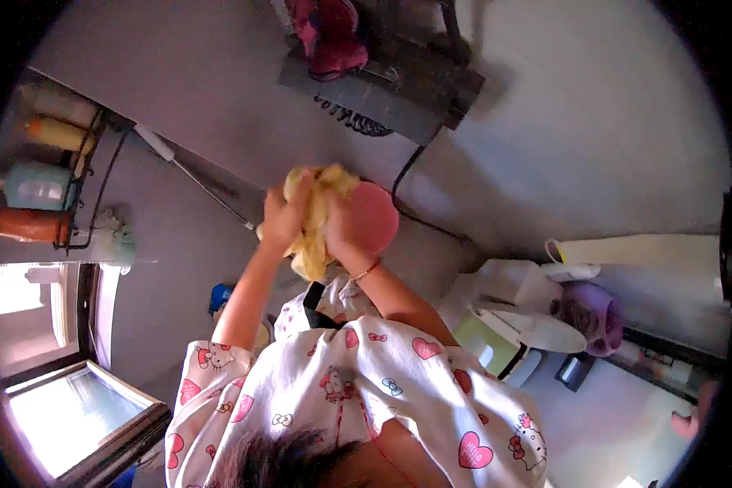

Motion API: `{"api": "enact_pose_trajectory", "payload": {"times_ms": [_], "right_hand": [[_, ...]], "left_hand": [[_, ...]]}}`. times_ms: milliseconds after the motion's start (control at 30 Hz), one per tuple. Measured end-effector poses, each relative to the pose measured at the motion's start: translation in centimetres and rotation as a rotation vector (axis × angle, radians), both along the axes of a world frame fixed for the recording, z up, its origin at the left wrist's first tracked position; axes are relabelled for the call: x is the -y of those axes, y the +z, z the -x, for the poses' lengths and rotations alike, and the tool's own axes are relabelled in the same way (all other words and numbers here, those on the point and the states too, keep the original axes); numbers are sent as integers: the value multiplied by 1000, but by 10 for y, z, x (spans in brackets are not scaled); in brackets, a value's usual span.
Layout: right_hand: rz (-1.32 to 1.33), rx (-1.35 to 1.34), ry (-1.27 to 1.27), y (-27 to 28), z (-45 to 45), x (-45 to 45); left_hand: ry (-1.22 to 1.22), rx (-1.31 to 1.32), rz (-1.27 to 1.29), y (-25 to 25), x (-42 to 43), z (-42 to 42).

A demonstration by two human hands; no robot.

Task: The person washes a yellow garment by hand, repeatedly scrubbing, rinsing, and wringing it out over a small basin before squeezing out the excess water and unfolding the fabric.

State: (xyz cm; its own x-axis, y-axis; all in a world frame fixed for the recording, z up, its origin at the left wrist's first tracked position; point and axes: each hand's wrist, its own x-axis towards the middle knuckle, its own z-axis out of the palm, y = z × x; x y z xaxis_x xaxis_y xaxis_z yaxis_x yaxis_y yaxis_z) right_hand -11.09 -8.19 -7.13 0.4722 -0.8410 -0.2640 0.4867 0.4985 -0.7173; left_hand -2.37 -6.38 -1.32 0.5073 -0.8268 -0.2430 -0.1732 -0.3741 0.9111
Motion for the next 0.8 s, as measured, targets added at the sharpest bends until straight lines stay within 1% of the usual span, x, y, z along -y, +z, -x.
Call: {"api": "enact_pose_trajectory", "payload": {"times_ms": [33, 67, 100, 167, 200, 233, 267, 300, 333, 367, 400, 433, 500, 533, 567, 600, 633, 700, 733, 767, 800], "right_hand": [[-104, 143, -92, -6, -5, 9], [221, 16, -160, -5, -5, 16], [516, -123, -281, -4, -5, 23], [-33, 524, 97, 7, -1, 31], [-170, 342, 55, 25, 3, 25], [-175, 330, 67, 13, -1, 17], [-238, 210, -22, -15, -13, 10], [-293, 95, -110, -44, -21, 7], [-18, -96, -115, -73, -15, 8], [-6, -89, -107, -69, -5, 17], [165, -145, -81, -60, 11, 26], [331, -204, -55, -52, 28, 32], [508, -265, -23, -47, 32, 38], [530, -232, -46, -48, 31, 41], [128, 115, -15, -40, 26, 40], [-309, 438, -87, -32, 22, 39], [-306, 436, -88, -30, 21, 38], [-130, 252, -8, -28, 22, 31], [15, 89, 13, -24, 32, 34], [15, 87, 10, -32, 37, 42], [130, -45, 70, -43, 41, 52]], "left_hand": [[15, 5, 8, -9, -9, 4], [-73, 307, 262, -22, -17, 17], [-164, 612, 509, -23, -17, 29], [-154, 598, 722, -7, -1, 21], [-124, 483, 361, -4, 2, 10], [-95, 354, 1, -3, 4, 2], [-12, 412, 103, -10, 13, -3], [3, 410, 111, -26, 12, -2], [-44, 526, 164, -47, 9, 4], [-94, 645, 214, -57, 5, 11], [-220, 675, 209, -36, -7, 31], [-215, 673, 209, -37, -9, 40], [-419, 506, 327, -34, -7, 48], [-412, 502, 334, -30, -1, 44], [-384, 500, 144, -10, 9, 40], [-356, 498, -46, 1, 18, 35], [-356, 496, -42, -3, 25, 29], [-278, 320, 109, -2, 35, 19], [-358, 236, 67, 2, 34, 16], [-360, 233, 68, 8, 37, 9], [-519, 100, 58, 12, 43, -2]]}}
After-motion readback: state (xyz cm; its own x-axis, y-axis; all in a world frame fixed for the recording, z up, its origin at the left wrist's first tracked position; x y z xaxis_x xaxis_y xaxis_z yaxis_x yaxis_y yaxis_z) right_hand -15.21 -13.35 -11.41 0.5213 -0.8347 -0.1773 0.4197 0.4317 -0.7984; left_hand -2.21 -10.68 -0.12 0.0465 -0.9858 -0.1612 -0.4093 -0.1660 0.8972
